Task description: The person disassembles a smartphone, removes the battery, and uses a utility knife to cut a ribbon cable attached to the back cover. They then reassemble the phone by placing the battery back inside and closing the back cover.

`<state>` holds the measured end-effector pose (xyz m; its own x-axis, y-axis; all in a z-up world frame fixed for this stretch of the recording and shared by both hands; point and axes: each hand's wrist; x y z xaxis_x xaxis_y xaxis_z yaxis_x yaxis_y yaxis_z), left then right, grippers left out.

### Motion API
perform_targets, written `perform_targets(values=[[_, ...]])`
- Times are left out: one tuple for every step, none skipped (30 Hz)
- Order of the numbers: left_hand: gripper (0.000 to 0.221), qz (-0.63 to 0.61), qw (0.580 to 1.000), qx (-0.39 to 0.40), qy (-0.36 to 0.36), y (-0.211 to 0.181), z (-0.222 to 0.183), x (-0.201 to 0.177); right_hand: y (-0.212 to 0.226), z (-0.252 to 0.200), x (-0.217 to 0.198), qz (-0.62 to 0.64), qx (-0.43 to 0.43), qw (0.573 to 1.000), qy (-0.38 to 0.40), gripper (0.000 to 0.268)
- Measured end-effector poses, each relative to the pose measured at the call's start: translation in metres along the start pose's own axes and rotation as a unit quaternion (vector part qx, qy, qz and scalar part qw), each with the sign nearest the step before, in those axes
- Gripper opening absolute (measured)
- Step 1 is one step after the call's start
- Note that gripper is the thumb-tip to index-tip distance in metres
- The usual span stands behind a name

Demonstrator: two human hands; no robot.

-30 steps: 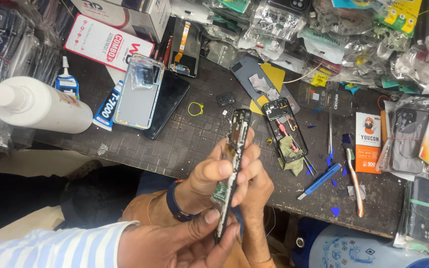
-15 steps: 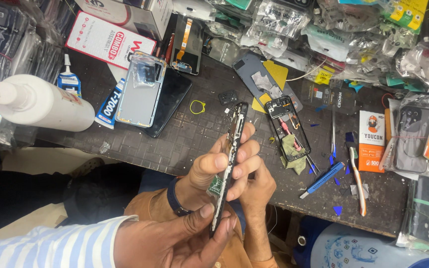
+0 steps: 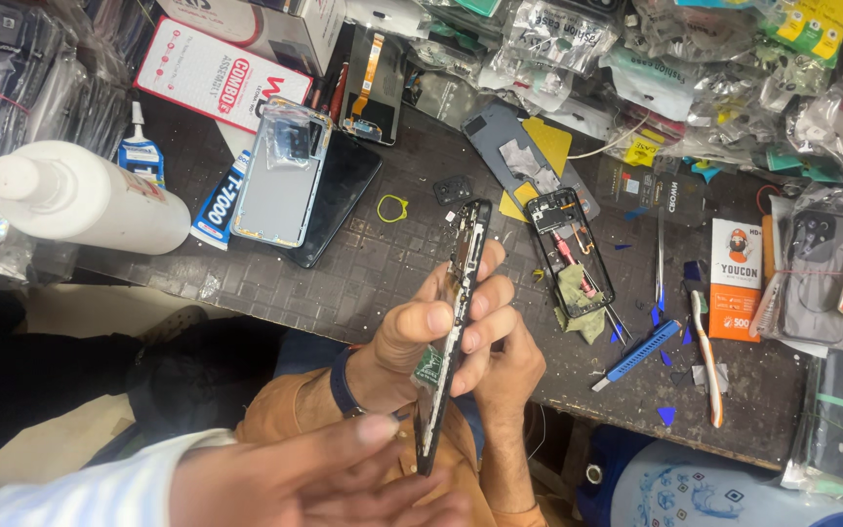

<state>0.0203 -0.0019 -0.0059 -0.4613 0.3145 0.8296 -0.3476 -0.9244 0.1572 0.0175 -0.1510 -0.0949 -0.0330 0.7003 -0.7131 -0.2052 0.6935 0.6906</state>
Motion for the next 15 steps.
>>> perform_targets(values=[[0.048, 0.0, 1.0, 0.0, 0.0, -0.0001, 0.0004, 0.0004, -0.0005, 0.0003, 0.0002, -0.001, -0.002, 1.0, 0.0, 0.022], [0.048, -0.001, 1.0, 0.0, 0.0, -0.0001, 0.0007, 0.0004, -0.0009, 0.0001, 0.0001, -0.002, -0.003, 1.0, 0.0, 0.022], [0.048, -0.002, 1.0, -0.001, -0.001, 0.0, 0.001, 0.0003, -0.001, -0.0004, 0.0, 0.0, 0.0, 1.0, 0.001, 0.021], [0.048, 0.0, 1.0, -0.002, -0.002, -0.0005, 0.0011, 0.0004, -0.0009, -0.0004, 0.0001, 0.002, 0.003, 1.0, 0.002, 0.021], [0.048, 0.002, 1.0, -0.003, -0.002, -0.0011, 0.001, 0.0005, -0.0005, -0.0004, 0.0, 0.005, 0.005, 1.0, 0.002, 0.021], [0.048, 0.004, 1.0, -0.005, -0.003, -0.0016, 0.0009, 0.0006, -0.0001, -0.0004, -0.0002, 0.004, 0.001, 1.0, 0.002, 0.021], [0.048, 0.003, 1.0, -0.003, -0.003, -0.0017, 0.0008, 0.0005, 0.0004, -0.0004, -0.0005, 0.004, -0.002, 1.0, 0.002, 0.021], [0.048, 0.002, 1.0, -0.003, -0.004, -0.0017, 0.0008, 0.0004, 0.0008, 0.0, -0.0007, 0.003, -0.006, 1.0, 0.002, 0.022], [0.048, 0.001, 1.0, -0.002, -0.004, -0.0015, 0.0007, 0.0002, 0.0011, 0.0003, -0.0007, 0.001, -0.003, 1.0, 0.003, 0.022], [0.048, 0.003, 1.0, -0.001, -0.004, -0.0015, 0.0008, -0.0002, 0.001, 0.0005, -0.0007, -0.001, 0.0, 1.0, 0.004, 0.022], [0.048, 0.005, 1.0, 0.001, -0.004, -0.0013, 0.0009, -0.0007, 0.0007, 0.0004, -0.0009, -0.002, 0.002, 1.0, 0.005, 0.022], [0.048, 0.007, 1.0, 0.001, -0.003, -0.0016, 0.0015, -0.0014, 0.0004, 0.0006, -0.0005, -0.002, 0.001, 1.0, 0.002, 0.023], [0.049, 0.011, 1.0, 0.0, -0.007, -0.0017, 0.0014, -0.0016, 0.0, 0.0004, -0.0001, -0.001, 0.0, 1.0, -0.001, 0.023], [0.049, 0.016, 1.0, -0.003, -0.009, -0.0025, 0.0011, -0.0015, -0.0005, 0.0007, 0.0003, -0.001, -0.001, 1.0, -0.005, 0.023], [0.05, 0.02, 1.0, -0.005, -0.011, -0.003, 0.0005, -0.0012, -0.0009, 0.0006, 0.0003, -0.002, 0.0, 1.0, -0.004, 0.023]])
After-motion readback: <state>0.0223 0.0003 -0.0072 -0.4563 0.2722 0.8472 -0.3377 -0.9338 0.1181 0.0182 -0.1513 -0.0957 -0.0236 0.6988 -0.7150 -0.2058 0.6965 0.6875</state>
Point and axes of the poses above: each hand's wrist, its own z-axis towards the middle knuckle, its own x-axis out of the palm, y = z × x, and after that the axes turned 13 degrees about y, right-handed
